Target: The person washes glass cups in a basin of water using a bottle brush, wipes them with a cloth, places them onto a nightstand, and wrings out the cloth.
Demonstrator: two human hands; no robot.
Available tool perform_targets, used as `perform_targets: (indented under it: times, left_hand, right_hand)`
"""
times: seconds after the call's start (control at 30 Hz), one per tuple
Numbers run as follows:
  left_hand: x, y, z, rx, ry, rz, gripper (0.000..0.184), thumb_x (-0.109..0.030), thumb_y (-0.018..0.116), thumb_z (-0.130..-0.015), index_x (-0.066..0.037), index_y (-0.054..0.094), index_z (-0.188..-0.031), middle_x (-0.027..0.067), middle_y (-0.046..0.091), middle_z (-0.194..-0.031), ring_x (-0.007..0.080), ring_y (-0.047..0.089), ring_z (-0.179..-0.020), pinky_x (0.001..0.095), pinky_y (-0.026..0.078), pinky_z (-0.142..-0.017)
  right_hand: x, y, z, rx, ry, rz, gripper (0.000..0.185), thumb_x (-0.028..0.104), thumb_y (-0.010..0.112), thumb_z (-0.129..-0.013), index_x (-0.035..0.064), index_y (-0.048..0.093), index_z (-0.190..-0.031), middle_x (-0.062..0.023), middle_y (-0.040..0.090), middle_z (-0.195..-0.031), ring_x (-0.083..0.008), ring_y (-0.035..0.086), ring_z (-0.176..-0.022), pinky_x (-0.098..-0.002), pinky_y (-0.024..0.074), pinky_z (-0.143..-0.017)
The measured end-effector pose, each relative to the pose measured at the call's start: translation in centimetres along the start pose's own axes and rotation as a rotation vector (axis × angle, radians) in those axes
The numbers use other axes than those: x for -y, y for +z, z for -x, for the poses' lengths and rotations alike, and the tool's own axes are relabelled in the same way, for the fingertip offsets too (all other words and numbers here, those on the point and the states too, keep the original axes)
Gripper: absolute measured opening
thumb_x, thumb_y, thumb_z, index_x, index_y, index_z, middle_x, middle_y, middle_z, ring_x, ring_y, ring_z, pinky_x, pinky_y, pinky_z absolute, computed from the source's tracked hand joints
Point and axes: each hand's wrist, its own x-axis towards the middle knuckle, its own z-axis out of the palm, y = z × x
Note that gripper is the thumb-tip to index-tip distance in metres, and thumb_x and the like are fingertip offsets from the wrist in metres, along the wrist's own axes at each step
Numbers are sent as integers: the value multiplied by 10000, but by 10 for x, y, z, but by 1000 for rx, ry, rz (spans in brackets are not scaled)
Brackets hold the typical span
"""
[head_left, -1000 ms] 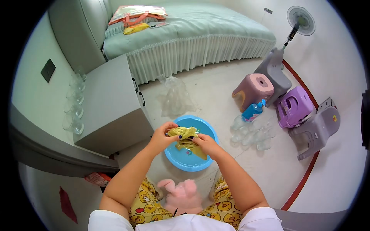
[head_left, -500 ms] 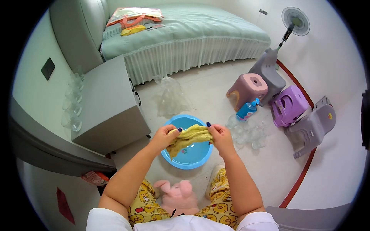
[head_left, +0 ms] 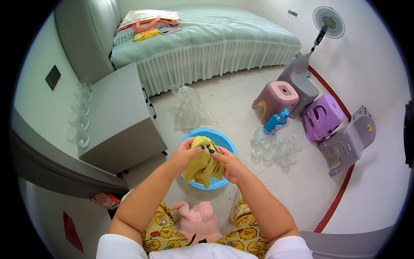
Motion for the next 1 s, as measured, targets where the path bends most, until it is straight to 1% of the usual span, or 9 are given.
perform_targets:
  times: [0.1,0.27,0.4,0.6,0.7,0.77,0.87,0.93,1.0]
  left_hand:
    - [-10,-10,0,-101,64,-79,260,-93,544,-801,-28,500,-1048,53,577,-985,124,557,-894,274,440,-809]
    - [-28,-37,5,-276,116,-9,207,-120,538,-807,-37,521,-995,50,589,-921,143,565,-818,270,432,-755]
    - [-36,-52,13,-380,106,-113,173,-118,565,-791,-51,516,-943,43,588,-870,129,556,-792,273,428,-729]
    - [-44,-55,28,-480,123,-268,355,-88,648,-714,-19,480,-1019,70,551,-908,157,555,-825,287,455,-733]
    - [-47,-63,34,-420,124,-584,425,-117,699,-649,-37,530,-1030,82,550,-896,184,559,-820,299,452,-726]
    - [-46,-66,41,-382,89,-1397,371,-155,730,-586,-75,624,-932,99,546,-881,223,551,-820,319,447,-718]
    - [-44,-60,46,-277,-141,-1463,228,-190,723,-578,-73,667,-765,118,535,-885,264,533,-835,332,442,-727]
    - [-37,-69,49,-282,-141,-1397,205,-215,703,-609,-52,666,-728,119,538,-916,274,521,-845,327,436,-735]
    - [-28,-82,55,-301,279,-1512,211,-228,673,-644,-40,667,-740,119,542,-967,264,524,-855,333,433,-740]
  right_hand:
    - [5,-15,-7,-10,-185,89,395,67,569,-810,-2,419,-1169,-82,563,-1036,-161,567,-895,-290,463,-791]
    - [30,-41,-2,-74,-181,38,344,59,568,-806,36,468,-1134,-84,577,-1017,-160,575,-899,-281,462,-792]
    - [41,-41,13,-234,-279,210,382,62,566,-809,33,441,-1169,-103,599,-913,-138,584,-787,-246,466,-660]
    - [39,-57,11,-285,-465,786,244,63,553,-803,11,583,-1039,-55,608,-850,-99,552,-774,-231,453,-687]
    - [39,-53,18,-199,-384,984,356,127,704,-682,-13,596,-991,-77,618,-866,-129,569,-802,-262,463,-703]
    - [36,-45,23,-229,-444,1165,353,129,723,-648,-8,602,-950,-87,615,-849,-162,575,-786,-278,463,-698]
    - [33,-37,22,-284,-479,1479,291,126,726,-608,-1,603,-839,-118,588,-811,-247,569,-745,-299,452,-688]
    - [28,-41,16,-338,-713,1667,224,116,697,-624,3,599,-792,-115,566,-790,-256,551,-716,-297,438,-675]
    - [25,-36,16,-233,-883,1700,152,98,651,-660,3,588,-760,-95,568,-801,-216,550,-717,-282,431,-669]
